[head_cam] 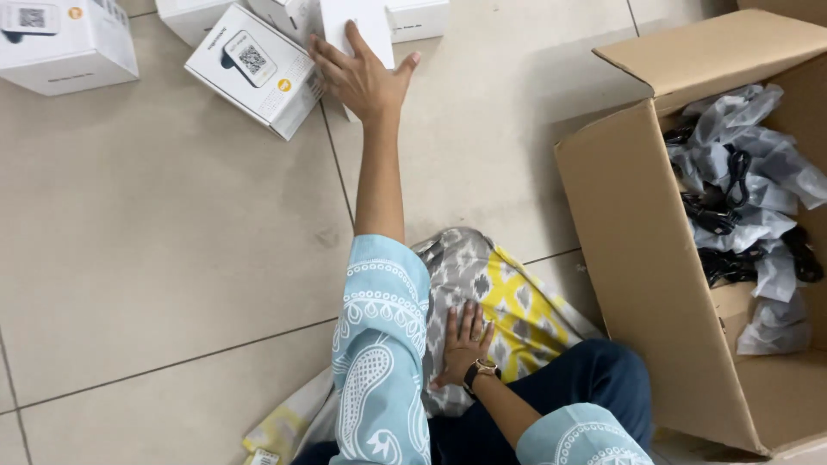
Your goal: The person packs electronic devices and cables into individual boxes while sitting on the floor.
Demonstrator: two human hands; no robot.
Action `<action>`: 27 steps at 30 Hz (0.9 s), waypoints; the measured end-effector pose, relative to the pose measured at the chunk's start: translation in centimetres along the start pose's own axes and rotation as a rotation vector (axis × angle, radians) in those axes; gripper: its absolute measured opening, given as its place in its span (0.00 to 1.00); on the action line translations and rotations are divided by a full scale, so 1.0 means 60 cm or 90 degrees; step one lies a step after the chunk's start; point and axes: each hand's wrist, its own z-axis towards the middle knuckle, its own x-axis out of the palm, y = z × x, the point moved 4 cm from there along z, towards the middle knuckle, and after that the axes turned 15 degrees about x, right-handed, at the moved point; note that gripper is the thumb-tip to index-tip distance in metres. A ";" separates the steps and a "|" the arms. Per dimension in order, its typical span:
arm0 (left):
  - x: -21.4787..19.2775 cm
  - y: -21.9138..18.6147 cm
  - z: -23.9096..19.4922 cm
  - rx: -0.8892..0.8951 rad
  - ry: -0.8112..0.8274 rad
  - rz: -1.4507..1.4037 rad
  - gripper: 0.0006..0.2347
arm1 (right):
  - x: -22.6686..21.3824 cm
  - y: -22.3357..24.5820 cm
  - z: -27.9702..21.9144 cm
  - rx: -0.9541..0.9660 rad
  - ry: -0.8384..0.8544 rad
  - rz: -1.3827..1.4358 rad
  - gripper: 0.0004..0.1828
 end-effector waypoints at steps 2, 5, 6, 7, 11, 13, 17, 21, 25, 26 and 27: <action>0.047 0.015 -0.003 -0.002 0.003 0.004 0.48 | 0.002 -0.003 0.007 -0.014 0.003 0.011 0.95; 0.036 0.035 -0.025 0.025 -0.003 -0.018 0.44 | 0.005 0.006 0.007 -0.038 -0.004 0.019 0.95; 0.019 0.035 -0.036 0.048 -0.003 -0.057 0.43 | 0.005 0.004 0.004 -0.033 -0.008 0.008 0.95; -0.014 0.033 -0.072 0.048 -0.008 -0.051 0.43 | 0.002 0.004 0.005 -0.041 -0.011 0.008 0.95; -0.242 -0.025 -0.245 0.194 -0.016 -0.275 0.48 | -0.006 0.003 -0.003 -0.048 -0.028 0.030 0.96; -0.352 -0.046 -0.355 0.232 0.009 -0.297 0.48 | -0.014 0.007 -0.008 -0.062 -0.040 0.036 0.96; -0.478 -0.054 -0.566 0.288 -0.001 -0.305 0.47 | 0.021 0.006 0.041 -0.077 -0.138 -0.012 0.85; -0.504 -0.036 -0.726 0.237 0.015 -0.217 0.45 | 0.102 0.006 0.157 -0.260 -0.778 0.083 0.82; -0.505 -0.023 -0.802 0.149 0.093 -0.168 0.50 | 0.067 -0.015 0.092 -0.122 -0.268 -0.009 0.87; -0.515 -0.023 -0.813 0.140 0.092 -0.151 0.50 | 0.062 -0.019 0.081 -0.159 -0.290 0.086 0.86; -0.525 -0.027 -0.828 0.131 0.097 -0.138 0.49 | 0.063 -0.033 0.069 -0.191 -0.306 0.181 0.86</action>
